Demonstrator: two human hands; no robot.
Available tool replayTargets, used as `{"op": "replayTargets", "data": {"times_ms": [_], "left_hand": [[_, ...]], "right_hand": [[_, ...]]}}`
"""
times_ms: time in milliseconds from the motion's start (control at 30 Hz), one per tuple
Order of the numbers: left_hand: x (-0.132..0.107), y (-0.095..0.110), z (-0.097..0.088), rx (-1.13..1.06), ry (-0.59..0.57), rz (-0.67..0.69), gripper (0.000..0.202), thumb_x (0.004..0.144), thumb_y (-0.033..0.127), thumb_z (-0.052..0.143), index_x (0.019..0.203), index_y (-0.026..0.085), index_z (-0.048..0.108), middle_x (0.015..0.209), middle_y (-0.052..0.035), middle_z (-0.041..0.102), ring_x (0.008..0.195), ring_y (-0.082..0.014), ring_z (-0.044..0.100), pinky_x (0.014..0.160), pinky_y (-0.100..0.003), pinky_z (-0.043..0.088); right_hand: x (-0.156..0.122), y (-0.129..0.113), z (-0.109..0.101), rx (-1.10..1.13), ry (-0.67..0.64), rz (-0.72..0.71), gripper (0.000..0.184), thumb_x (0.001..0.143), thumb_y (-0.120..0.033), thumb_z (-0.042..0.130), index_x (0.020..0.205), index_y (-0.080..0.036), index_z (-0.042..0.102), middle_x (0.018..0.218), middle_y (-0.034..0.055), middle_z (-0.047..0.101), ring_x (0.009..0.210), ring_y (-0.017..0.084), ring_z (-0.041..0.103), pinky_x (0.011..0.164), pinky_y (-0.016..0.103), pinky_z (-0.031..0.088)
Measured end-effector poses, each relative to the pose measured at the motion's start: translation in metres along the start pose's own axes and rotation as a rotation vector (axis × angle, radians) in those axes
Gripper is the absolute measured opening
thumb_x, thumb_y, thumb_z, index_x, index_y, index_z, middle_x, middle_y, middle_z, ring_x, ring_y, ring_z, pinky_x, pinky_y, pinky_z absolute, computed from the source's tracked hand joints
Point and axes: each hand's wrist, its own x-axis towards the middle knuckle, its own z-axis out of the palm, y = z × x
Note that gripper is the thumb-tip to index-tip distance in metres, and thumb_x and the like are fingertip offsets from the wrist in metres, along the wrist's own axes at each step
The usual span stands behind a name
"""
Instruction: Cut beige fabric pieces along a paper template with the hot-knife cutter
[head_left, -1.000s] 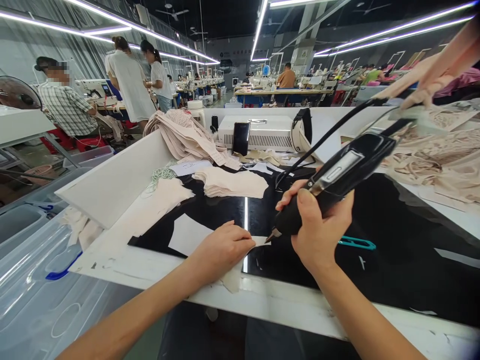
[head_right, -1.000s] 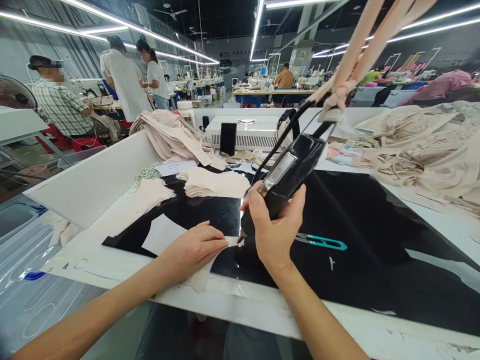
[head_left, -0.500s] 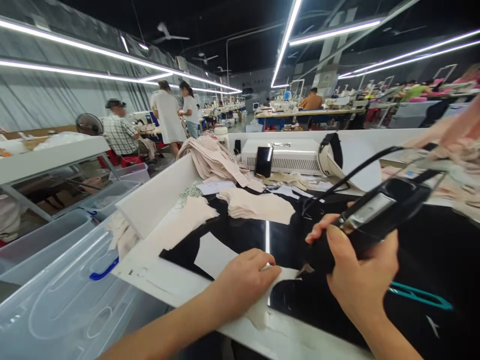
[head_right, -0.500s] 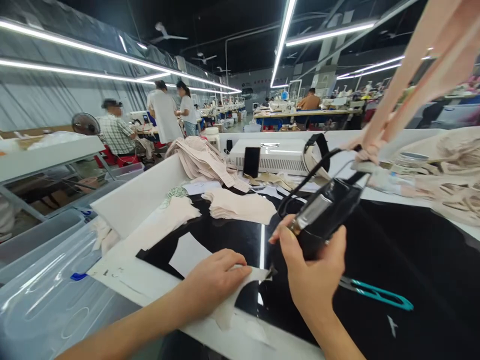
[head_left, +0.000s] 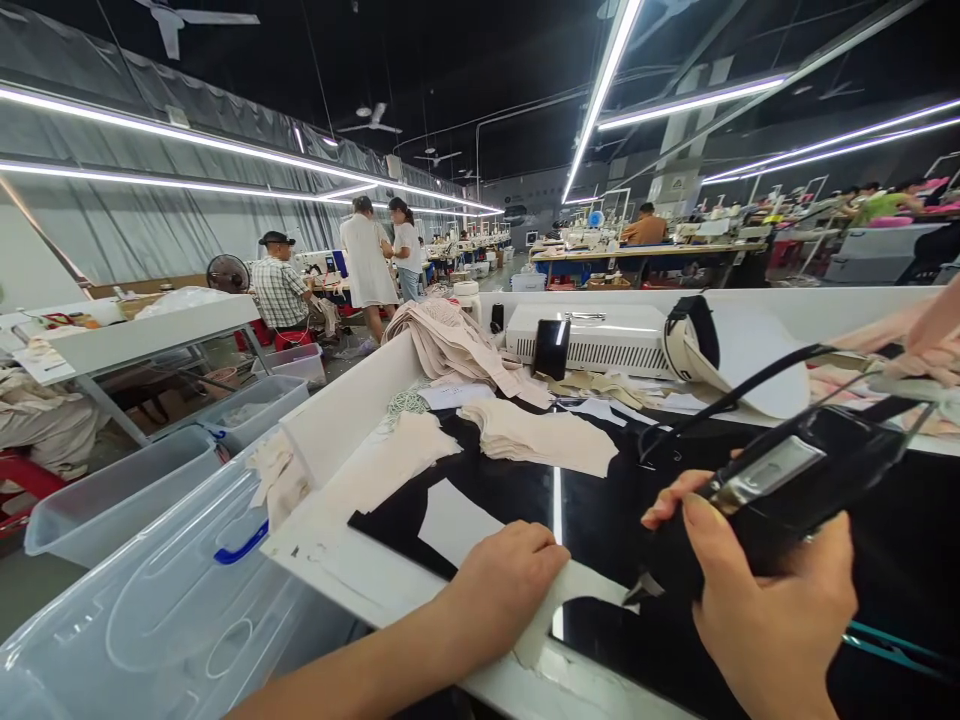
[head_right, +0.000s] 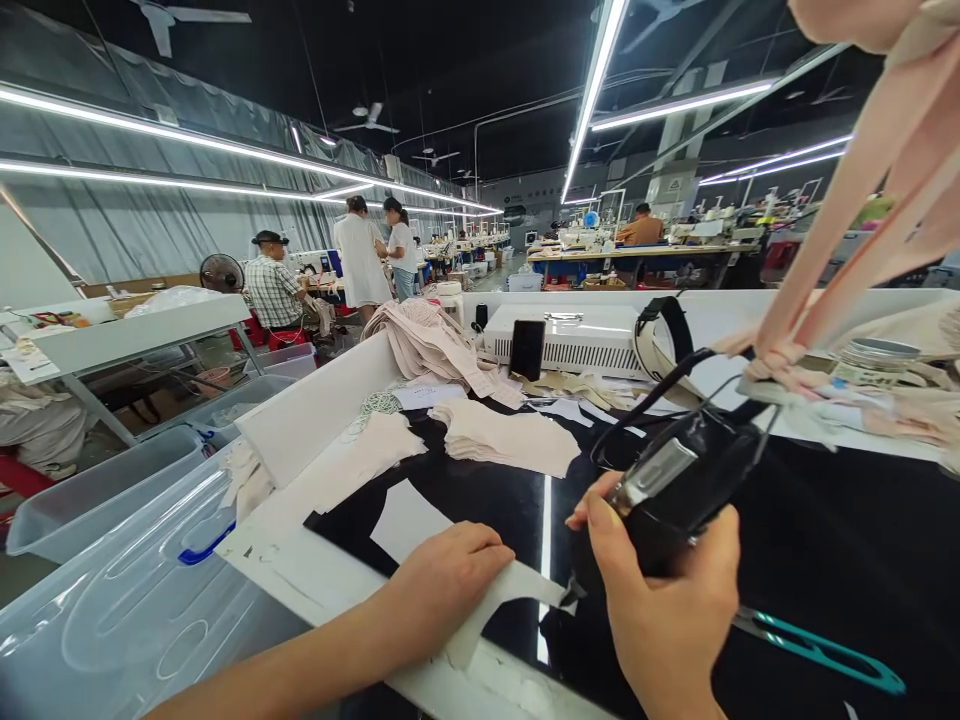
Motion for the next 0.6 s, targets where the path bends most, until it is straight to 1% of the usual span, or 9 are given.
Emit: {"op": "replayTargets", "data": {"times_ms": [133,233,400,600], "left_hand": [[0.002,-0.005,0.007,0.035,0.033,0.016,0.024,0.115,0.005,0.061,0.127,0.018,0.077,0.136,-0.0087,0.079,0.121,-0.0239,0.077,0.103,-0.033,0.066],[0.003,-0.009,0.015,0.057,0.083,0.049,0.024,0.114,0.004,0.060,0.122,0.019,0.077,0.129,-0.0076,0.080,0.117,-0.0221,0.078,0.099,-0.030,0.065],[0.003,-0.014,0.022,0.076,0.139,0.082,0.023,0.112,0.004,0.062,0.118,0.021,0.077,0.118,-0.0050,0.078,0.108,-0.0201,0.077,0.091,-0.027,0.063],[-0.001,-0.016,0.021,0.082,0.162,0.092,0.022,0.109,0.004,0.065,0.117,0.022,0.075,0.115,-0.0030,0.077,0.104,-0.0186,0.076,0.086,-0.025,0.060]], "right_hand": [[-0.001,-0.001,0.000,0.001,0.005,-0.005,0.047,0.073,-0.044,0.102,0.097,-0.033,0.062,0.082,0.0006,0.077,0.062,0.030,0.070,0.066,0.053,0.061],[-0.001,0.000,0.000,0.001,0.002,-0.008,0.050,0.073,-0.050,0.103,0.096,-0.034,0.062,0.081,0.0018,0.076,0.061,0.032,0.070,0.064,0.055,0.061],[-0.002,-0.001,0.000,0.006,0.016,-0.006,0.049,0.071,-0.045,0.103,0.095,-0.035,0.062,0.081,0.0034,0.076,0.060,0.034,0.069,0.061,0.058,0.060],[-0.003,-0.001,0.001,0.016,0.011,-0.012,0.048,0.072,-0.045,0.103,0.094,-0.034,0.062,0.081,0.0028,0.076,0.060,0.033,0.069,0.061,0.055,0.060]]}}
